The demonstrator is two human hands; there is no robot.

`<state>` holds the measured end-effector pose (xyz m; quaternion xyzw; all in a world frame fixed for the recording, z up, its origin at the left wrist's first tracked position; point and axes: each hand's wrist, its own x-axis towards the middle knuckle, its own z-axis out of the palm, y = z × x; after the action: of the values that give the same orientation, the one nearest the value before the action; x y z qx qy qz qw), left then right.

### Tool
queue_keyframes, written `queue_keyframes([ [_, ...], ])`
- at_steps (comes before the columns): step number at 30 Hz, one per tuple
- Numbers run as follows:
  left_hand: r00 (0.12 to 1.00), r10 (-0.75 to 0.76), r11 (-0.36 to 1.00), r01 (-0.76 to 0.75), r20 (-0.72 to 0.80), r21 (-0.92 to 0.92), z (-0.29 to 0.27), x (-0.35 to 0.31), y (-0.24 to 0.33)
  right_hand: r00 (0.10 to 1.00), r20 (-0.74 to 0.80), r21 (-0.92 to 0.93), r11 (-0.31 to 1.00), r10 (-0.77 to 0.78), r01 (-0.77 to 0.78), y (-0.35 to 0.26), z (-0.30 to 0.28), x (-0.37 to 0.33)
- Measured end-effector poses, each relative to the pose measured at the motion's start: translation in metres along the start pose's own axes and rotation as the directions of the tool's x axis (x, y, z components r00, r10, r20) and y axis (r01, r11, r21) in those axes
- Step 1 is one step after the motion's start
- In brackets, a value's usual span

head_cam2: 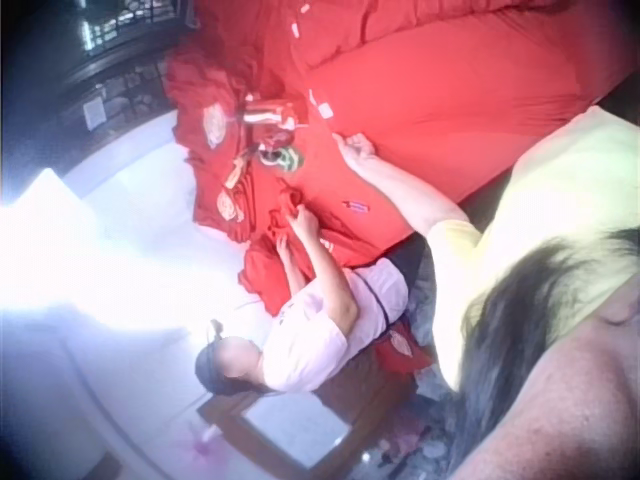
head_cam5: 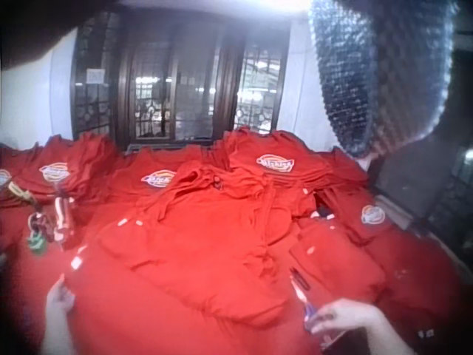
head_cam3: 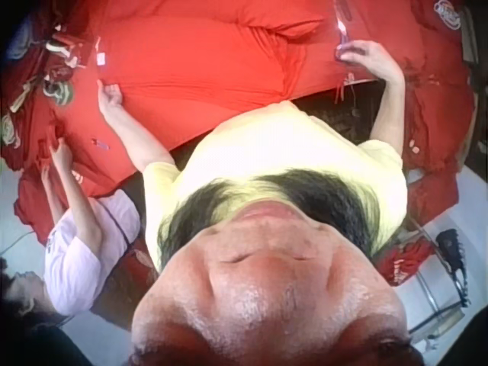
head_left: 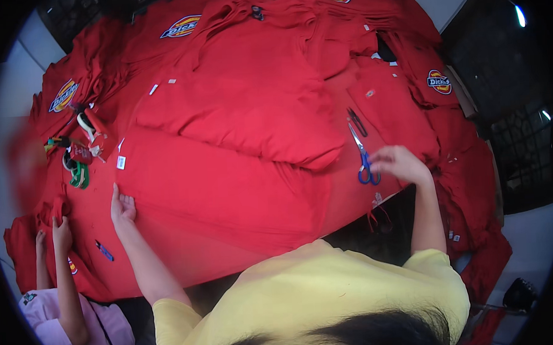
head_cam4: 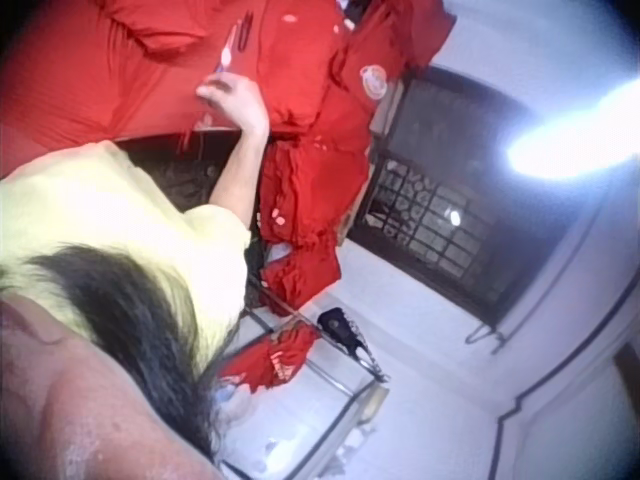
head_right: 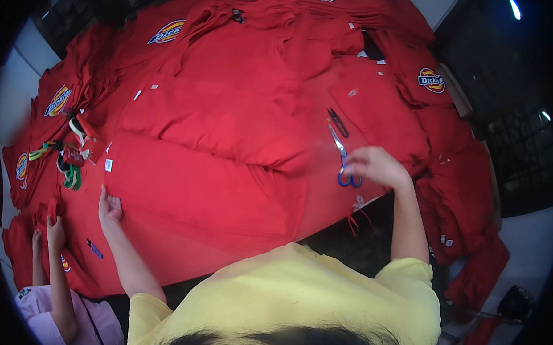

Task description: The person uses blue scissors to trim loose threads and tags from red t-shirts on a work table, then folds the shirts.

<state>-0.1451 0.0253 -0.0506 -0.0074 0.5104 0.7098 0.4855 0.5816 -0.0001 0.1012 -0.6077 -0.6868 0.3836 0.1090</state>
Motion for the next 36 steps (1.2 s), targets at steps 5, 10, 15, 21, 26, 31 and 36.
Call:
queue_keyframes([
  [5, 0.982, 0.061, 0.998, -0.058, 0.180, -0.021, 0.015, -0.033, -0.007, 0.959, -0.249, 0.073, 0.985, -0.133, 0.156, -0.009, -0.004, 0.098],
  [10, 0.917, 0.109, 0.994, -0.096, 0.383, -0.054, 0.038, -0.048, -0.031, 0.866, -0.125, 0.206, 0.841, -0.484, 0.500, -0.121, 0.028, 0.185],
  [15, 0.907, 0.317, 0.927, -0.234, 0.278, -0.295, 0.059, -0.061, -0.073, 0.604, 0.234, 0.308, 0.648, -0.762, 0.697, -0.276, 0.138, 0.256],
  [21, 0.909, 0.299, 0.907, -0.175, 0.290, -0.384, 0.052, -0.072, -0.065, 0.541, 0.408, 0.087, 0.621, -0.735, 0.779, -0.416, 0.280, 0.339],
  [26, 0.900, 0.286, 0.882, -0.113, 0.328, -0.458, 0.045, -0.072, -0.063, 0.698, 0.017, -0.041, 0.697, -0.716, 0.716, -0.496, 0.361, 0.375],
  [31, 0.903, 0.241, 0.892, -0.061, 0.357, -0.448, 0.036, -0.066, -0.067, 0.915, -0.131, -0.076, 0.924, -0.381, 0.374, -0.532, 0.405, 0.384],
  [36, 0.879, 0.166, 0.939, -0.003, 0.448, -0.343, 0.046, -0.070, -0.059, 0.925, -0.214, 0.047, 0.943, -0.313, 0.330, -0.529, 0.393, 0.392],
])
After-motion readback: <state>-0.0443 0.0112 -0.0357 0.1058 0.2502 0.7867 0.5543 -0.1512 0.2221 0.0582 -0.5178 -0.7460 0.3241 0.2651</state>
